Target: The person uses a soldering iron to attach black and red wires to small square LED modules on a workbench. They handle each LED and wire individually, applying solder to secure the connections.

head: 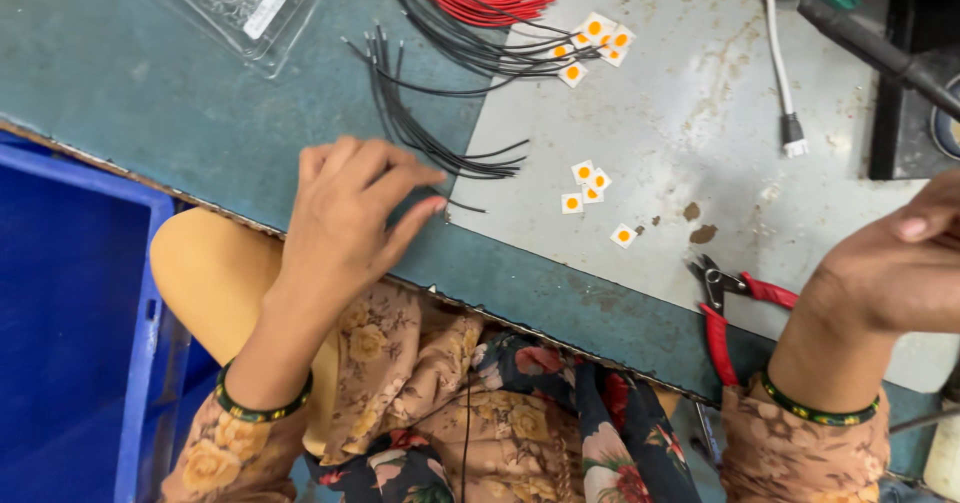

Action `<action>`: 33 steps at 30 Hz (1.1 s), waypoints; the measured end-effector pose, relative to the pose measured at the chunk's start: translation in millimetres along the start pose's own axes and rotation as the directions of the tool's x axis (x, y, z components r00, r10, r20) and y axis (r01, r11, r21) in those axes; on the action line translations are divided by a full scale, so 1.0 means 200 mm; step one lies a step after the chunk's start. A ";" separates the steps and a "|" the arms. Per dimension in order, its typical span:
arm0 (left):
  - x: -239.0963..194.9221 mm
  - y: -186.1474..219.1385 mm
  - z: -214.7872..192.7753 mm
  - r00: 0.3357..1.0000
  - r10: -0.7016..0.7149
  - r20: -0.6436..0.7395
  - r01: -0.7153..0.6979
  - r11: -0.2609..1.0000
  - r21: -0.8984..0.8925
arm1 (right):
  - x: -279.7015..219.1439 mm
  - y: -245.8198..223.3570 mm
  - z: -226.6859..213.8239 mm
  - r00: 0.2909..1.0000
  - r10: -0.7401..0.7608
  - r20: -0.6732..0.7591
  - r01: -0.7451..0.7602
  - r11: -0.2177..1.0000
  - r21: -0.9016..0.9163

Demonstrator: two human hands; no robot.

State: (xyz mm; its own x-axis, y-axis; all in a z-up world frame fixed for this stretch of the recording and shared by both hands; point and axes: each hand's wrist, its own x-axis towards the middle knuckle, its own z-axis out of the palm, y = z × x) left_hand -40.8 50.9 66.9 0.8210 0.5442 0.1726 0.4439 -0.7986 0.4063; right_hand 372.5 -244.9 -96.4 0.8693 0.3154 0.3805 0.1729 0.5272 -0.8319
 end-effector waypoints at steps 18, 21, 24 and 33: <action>0.03 0.05 0.19 0.964 0.254 -0.077 -0.256 0.967 -0.014 | -0.05 -0.10 0.21 1.000 -0.015 -0.017 0.017 0.997 0.080; 0.09 0.13 0.29 0.969 0.225 -0.106 -0.242 0.951 -0.190 | -0.05 -0.10 0.22 0.999 -0.032 -0.030 0.035 0.992 0.123; 0.13 0.16 0.36 0.985 0.149 -0.091 -0.170 0.933 -0.316 | -0.05 -0.09 0.22 0.999 -0.026 -0.024 0.028 0.995 0.091; 0.13 0.21 0.39 0.989 0.133 -0.060 -0.145 0.945 -0.292 | -0.08 -0.13 0.22 1.000 -0.010 -0.019 0.010 1.000 0.021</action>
State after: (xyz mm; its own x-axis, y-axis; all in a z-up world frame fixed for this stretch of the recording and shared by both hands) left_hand 26.6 11.7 18.9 0.8497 0.4472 0.2791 0.1952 -0.7588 0.6214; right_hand 334.2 -229.1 -64.2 0.8763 0.2952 0.3808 0.1716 0.5472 -0.8192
